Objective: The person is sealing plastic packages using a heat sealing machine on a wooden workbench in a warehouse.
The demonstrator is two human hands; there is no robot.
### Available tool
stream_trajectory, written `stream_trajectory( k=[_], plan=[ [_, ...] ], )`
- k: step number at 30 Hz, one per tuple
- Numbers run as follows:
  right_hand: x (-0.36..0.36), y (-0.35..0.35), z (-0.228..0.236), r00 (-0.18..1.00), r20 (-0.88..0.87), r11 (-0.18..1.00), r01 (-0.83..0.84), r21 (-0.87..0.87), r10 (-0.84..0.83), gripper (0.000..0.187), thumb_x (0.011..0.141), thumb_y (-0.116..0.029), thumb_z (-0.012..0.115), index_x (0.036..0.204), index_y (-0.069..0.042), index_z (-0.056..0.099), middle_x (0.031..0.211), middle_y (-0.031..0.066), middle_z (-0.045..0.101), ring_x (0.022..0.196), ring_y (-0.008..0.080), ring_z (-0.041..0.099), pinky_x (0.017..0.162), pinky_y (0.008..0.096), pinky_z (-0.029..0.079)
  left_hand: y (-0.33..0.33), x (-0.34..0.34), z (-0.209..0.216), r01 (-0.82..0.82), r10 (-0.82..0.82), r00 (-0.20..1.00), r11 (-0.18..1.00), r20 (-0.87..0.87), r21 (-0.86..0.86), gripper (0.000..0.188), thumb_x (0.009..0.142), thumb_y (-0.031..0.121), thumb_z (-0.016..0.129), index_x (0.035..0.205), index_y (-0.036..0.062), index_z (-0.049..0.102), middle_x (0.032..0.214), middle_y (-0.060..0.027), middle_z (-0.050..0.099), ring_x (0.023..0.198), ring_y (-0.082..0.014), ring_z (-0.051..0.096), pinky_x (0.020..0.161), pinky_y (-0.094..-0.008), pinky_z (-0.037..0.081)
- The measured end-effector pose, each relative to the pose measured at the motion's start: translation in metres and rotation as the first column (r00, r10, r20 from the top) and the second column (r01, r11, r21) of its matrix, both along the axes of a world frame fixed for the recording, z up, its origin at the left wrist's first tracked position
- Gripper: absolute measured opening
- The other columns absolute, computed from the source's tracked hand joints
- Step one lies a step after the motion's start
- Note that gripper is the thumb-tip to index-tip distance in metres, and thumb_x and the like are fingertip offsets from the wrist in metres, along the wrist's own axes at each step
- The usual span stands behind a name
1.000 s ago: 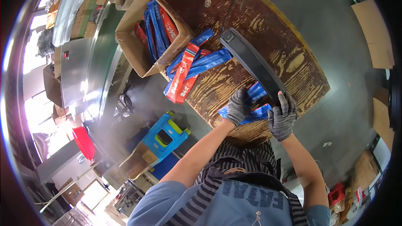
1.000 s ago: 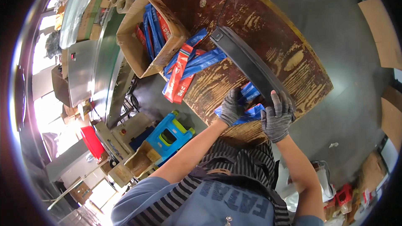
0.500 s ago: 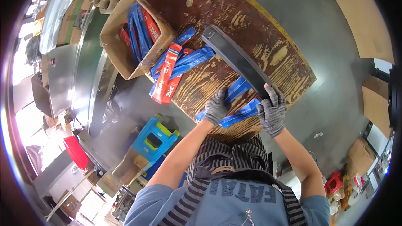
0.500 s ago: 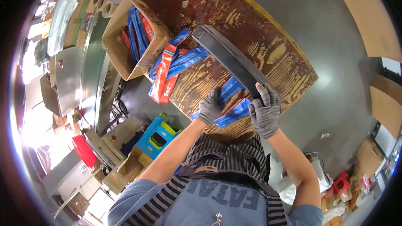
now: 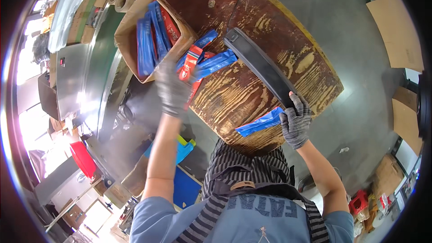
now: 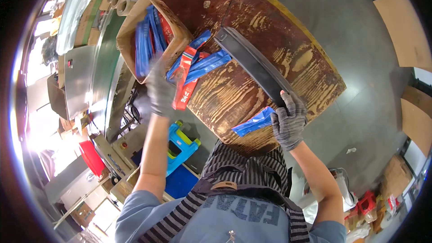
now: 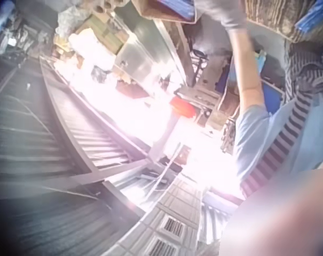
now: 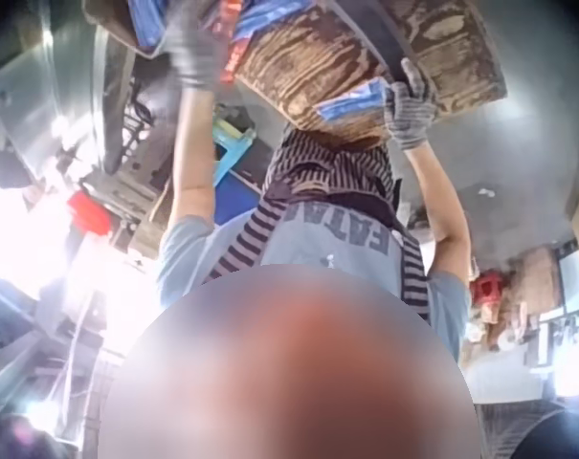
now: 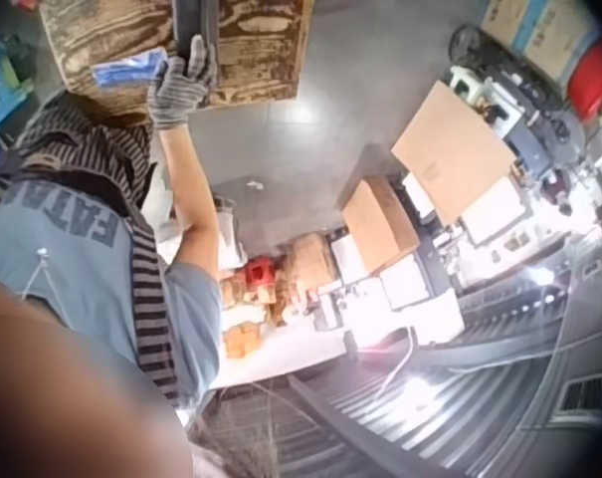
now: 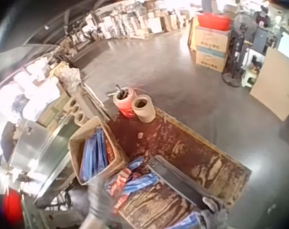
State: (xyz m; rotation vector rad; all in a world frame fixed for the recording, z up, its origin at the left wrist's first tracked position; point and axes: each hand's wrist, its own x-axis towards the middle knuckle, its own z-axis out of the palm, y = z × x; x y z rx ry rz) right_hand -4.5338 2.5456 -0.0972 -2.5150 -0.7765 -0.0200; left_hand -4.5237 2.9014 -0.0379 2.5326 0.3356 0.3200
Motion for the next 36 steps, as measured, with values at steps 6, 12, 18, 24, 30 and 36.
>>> stream_trajectory(
  k=[6,12,18,24,30,36],
  plan=[
    [0.005,-0.001,0.006,0.999,-0.038,1.0,-0.02,-0.018,0.019,0.019,0.087,-0.024,0.061,0.088,-0.007,0.054,0.139,0.0157,0.045,0.117,0.0417,0.048,0.097,0.0522,0.039,-0.156,-0.081,-0.111,0.157,-0.466,0.866,0.6,-0.182,-0.784,0.058,0.075,0.02,0.08,0.124,0.0023,0.055,0.12,-0.0154,0.061,0.11,-0.0229,0.057,0.096,-0.0363,0.045],
    [0.007,0.003,0.031,0.993,-0.119,0.998,0.01,0.057,-0.003,0.036,0.077,-0.032,0.071,0.1,-0.009,0.056,0.139,0.0169,0.045,0.123,0.0428,0.045,0.1,0.0552,0.036,-0.151,-0.096,-0.141,-0.327,-0.547,0.723,0.265,-0.421,-0.907,0.049,0.079,0.013,0.077,0.121,-0.0018,0.056,0.107,-0.0062,0.065,0.094,-0.0138,0.059,0.085,-0.0286,0.049],
    [0.002,0.0,0.042,0.964,-0.267,1.0,-0.013,0.005,0.014,0.041,0.074,-0.037,0.071,0.101,-0.009,0.058,0.143,0.0184,0.04,0.132,0.0434,0.036,0.105,0.0604,0.029,-0.142,-0.057,-0.157,-0.343,-0.483,0.732,0.348,-0.48,-0.872,0.06,0.076,0.005,0.078,0.128,-0.0015,0.049,0.115,-0.0096,0.063,0.106,-0.0178,0.057,0.095,-0.0298,0.045],
    [0.0,-0.006,0.035,0.944,-0.326,0.993,-0.013,0.114,0.049,0.039,0.073,-0.035,0.068,0.099,-0.009,0.057,0.142,0.0203,0.043,0.132,0.0463,0.037,0.105,0.0629,0.028,-0.148,-0.037,-0.148,-0.13,-0.461,0.778,0.546,-0.427,-0.827,0.05,0.079,0.01,0.076,0.123,0.0026,0.053,0.113,-0.0107,0.064,0.104,-0.0226,0.06,0.091,-0.0361,0.048],
    [-0.001,-0.006,0.024,0.956,-0.293,0.995,0.008,0.095,0.02,0.031,0.076,-0.028,0.066,0.101,-0.012,0.059,0.136,0.0146,0.049,0.128,0.041,0.044,0.105,0.0604,0.03,-0.12,-0.061,-0.175,0.074,-0.494,0.738,0.736,-0.459,-0.673,0.033,0.084,0.021,0.07,0.112,0.0044,0.061,0.107,-0.0137,0.064,0.099,-0.0336,0.06,0.09,-0.0435,0.046],
    [-0.003,-0.004,0.014,0.959,-0.282,0.992,0.072,0.104,-0.04,0.027,0.077,-0.026,0.065,0.102,-0.014,0.062,0.133,0.0103,0.052,0.125,0.0365,0.048,0.106,0.0583,0.031,-0.111,-0.068,-0.166,0.064,-0.453,0.72,0.798,-0.526,-0.6,0.033,0.083,0.022,0.071,0.109,0.0044,0.062,0.103,-0.0156,0.063,0.097,-0.0368,0.059,0.09,-0.0449,0.045]
  ],
)
